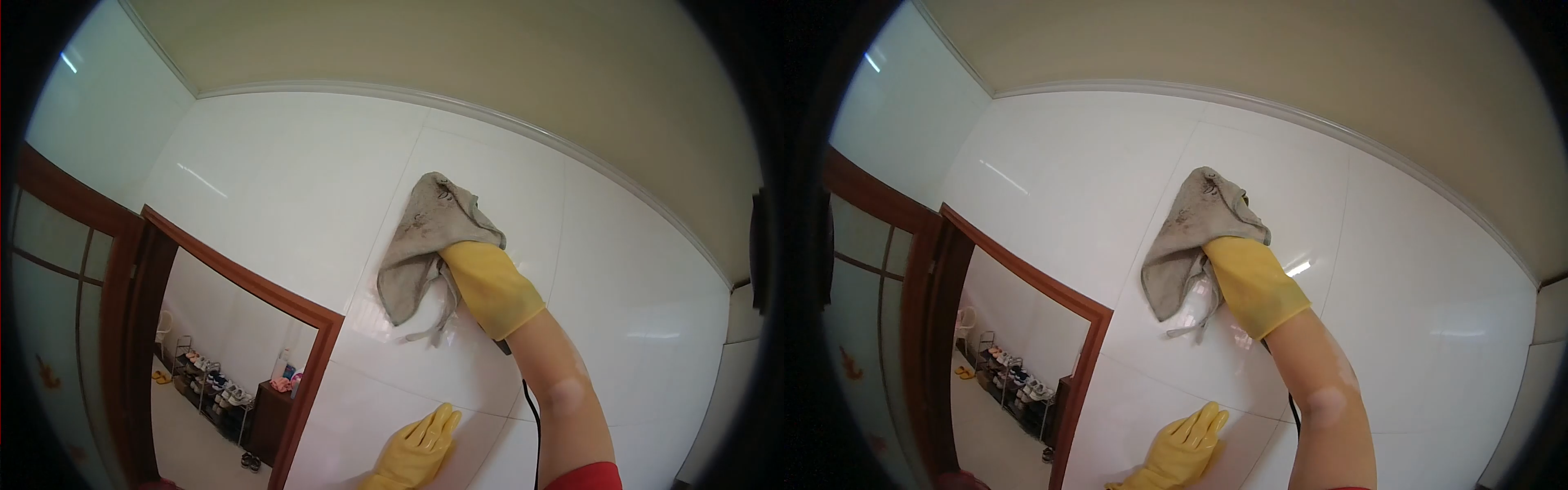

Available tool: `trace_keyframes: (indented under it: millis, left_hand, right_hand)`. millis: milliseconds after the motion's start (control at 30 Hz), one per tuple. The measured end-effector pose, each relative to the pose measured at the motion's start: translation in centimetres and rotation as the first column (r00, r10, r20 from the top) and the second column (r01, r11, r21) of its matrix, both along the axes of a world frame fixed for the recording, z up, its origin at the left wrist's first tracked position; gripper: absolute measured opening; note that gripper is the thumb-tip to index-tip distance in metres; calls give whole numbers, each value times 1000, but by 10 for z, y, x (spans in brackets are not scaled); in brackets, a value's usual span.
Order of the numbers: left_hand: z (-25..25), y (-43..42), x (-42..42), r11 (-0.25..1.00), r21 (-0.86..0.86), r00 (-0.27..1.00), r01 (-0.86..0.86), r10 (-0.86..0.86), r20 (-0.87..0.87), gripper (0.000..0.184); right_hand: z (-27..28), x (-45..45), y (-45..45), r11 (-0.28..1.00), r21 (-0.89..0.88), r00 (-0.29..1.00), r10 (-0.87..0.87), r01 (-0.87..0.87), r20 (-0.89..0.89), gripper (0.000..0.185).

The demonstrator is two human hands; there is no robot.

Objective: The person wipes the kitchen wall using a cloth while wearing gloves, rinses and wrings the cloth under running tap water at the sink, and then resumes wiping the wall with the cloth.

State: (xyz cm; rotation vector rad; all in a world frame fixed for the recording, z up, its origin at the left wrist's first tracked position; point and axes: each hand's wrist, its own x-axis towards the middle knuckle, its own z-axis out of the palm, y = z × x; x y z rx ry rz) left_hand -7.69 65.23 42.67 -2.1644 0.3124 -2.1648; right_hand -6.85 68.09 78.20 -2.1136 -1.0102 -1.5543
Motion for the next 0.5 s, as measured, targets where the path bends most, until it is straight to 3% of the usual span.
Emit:
trace_keyframes:
  millis: [300, 433, 500]
  left_hand:
    - [0, -5, -5, 999, -24, 998, -23, 22, -67, 42]
    - [6, -6, -10, 999, -29, 998, -35, 34, -55, 44]
    - [4, -3, -4, 999, -23, 999, 34, -34, -9, 43]
  right_hand:
    - [45, -51, 32, 1000, -2, 999, -2, 2, 39, 50]
    - [-33, -60, 11, 983, -38, 982, 175, -179, -75, 48]
    - [-91, -48, -1, 945, -116, 951, 309, -305, 20, 50]
